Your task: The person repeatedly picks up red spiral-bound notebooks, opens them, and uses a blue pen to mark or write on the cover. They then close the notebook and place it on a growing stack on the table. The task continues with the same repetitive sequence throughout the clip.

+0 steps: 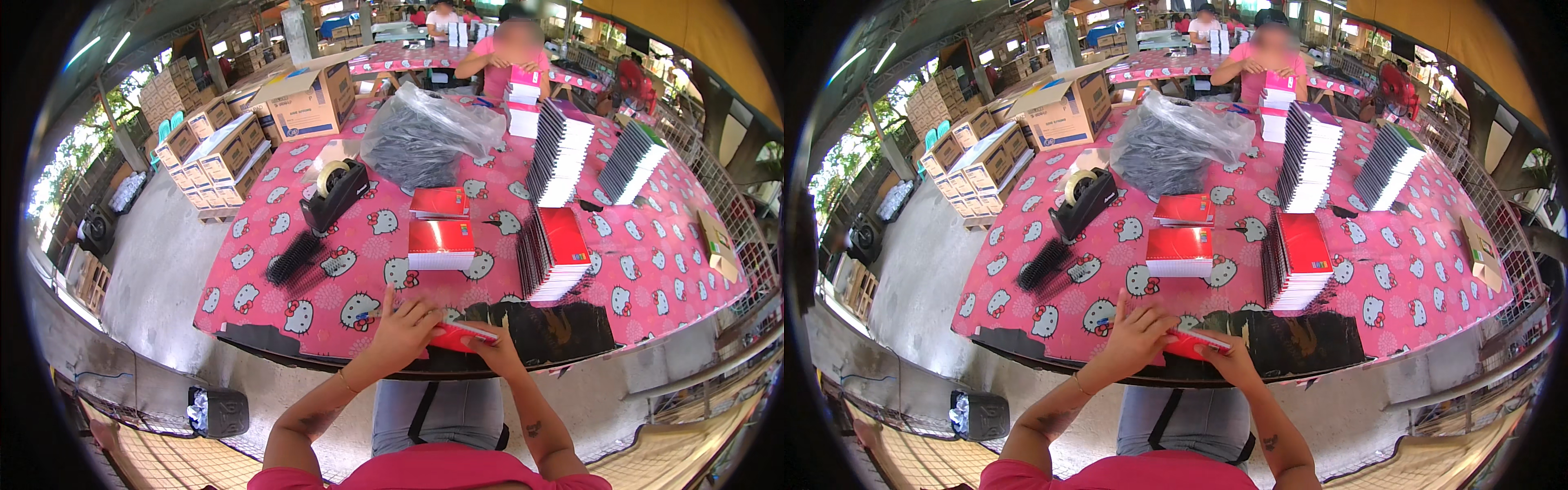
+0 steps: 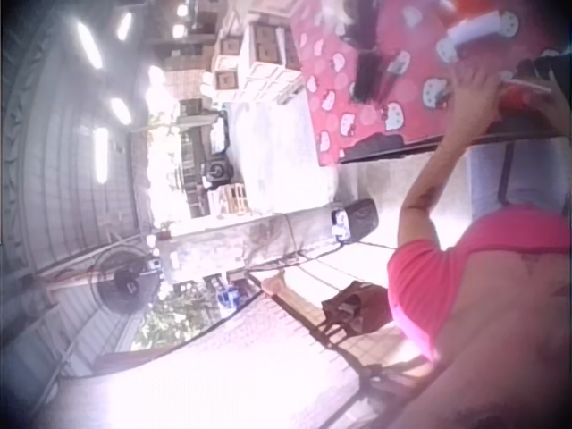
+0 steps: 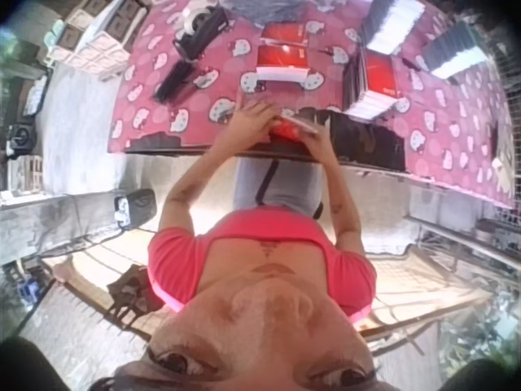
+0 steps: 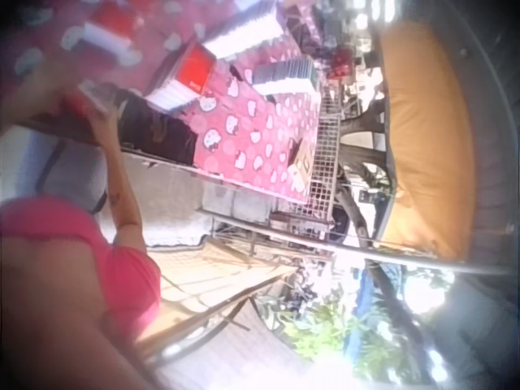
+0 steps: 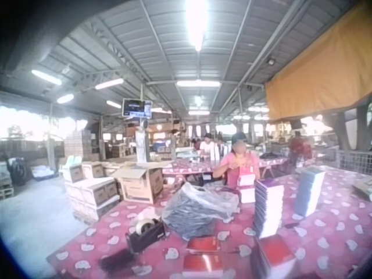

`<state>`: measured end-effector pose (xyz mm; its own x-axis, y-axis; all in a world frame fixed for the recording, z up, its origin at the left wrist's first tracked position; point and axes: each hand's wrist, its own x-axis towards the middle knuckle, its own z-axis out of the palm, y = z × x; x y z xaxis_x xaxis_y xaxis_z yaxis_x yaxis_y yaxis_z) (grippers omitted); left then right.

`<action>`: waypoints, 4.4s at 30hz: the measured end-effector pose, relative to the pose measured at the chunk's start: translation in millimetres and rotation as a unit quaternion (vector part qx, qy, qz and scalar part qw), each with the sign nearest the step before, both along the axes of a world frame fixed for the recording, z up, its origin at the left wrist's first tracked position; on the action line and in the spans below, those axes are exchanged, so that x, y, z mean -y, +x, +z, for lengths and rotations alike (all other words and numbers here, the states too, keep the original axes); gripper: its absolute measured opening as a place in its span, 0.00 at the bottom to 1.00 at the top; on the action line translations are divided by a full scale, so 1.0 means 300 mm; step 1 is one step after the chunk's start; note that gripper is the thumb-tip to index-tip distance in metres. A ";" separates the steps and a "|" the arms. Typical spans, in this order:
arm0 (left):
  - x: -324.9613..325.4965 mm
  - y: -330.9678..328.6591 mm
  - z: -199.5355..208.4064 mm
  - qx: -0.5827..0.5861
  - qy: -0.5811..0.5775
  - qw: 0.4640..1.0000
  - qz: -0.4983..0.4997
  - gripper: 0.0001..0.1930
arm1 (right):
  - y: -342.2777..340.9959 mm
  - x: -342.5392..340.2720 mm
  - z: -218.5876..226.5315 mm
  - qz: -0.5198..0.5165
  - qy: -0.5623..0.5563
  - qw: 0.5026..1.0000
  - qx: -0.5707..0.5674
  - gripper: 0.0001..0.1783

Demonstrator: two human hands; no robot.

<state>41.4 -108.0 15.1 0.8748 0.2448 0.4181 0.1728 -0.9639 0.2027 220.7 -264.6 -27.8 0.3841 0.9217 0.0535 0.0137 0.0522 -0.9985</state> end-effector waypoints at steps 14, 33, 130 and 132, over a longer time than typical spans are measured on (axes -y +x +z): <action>-0.024 -0.087 -0.052 0.152 -0.037 0.986 0.059 0.28 | -0.028 -0.020 -0.007 -0.165 0.099 0.981 -0.016 0.17; 0.141 -0.061 -0.037 0.092 -0.818 0.568 0.008 0.23 | -0.061 -0.058 -0.008 -0.120 0.057 0.990 0.047 0.15; 0.190 -0.020 -0.147 -0.031 0.058 0.997 0.049 0.45 | -0.095 -0.035 -0.047 0.003 0.015 0.998 0.054 0.17; 0.129 0.037 -0.057 -0.011 0.090 0.992 0.084 0.45 | -0.086 -0.048 -0.020 0.018 0.019 0.996 0.082 0.18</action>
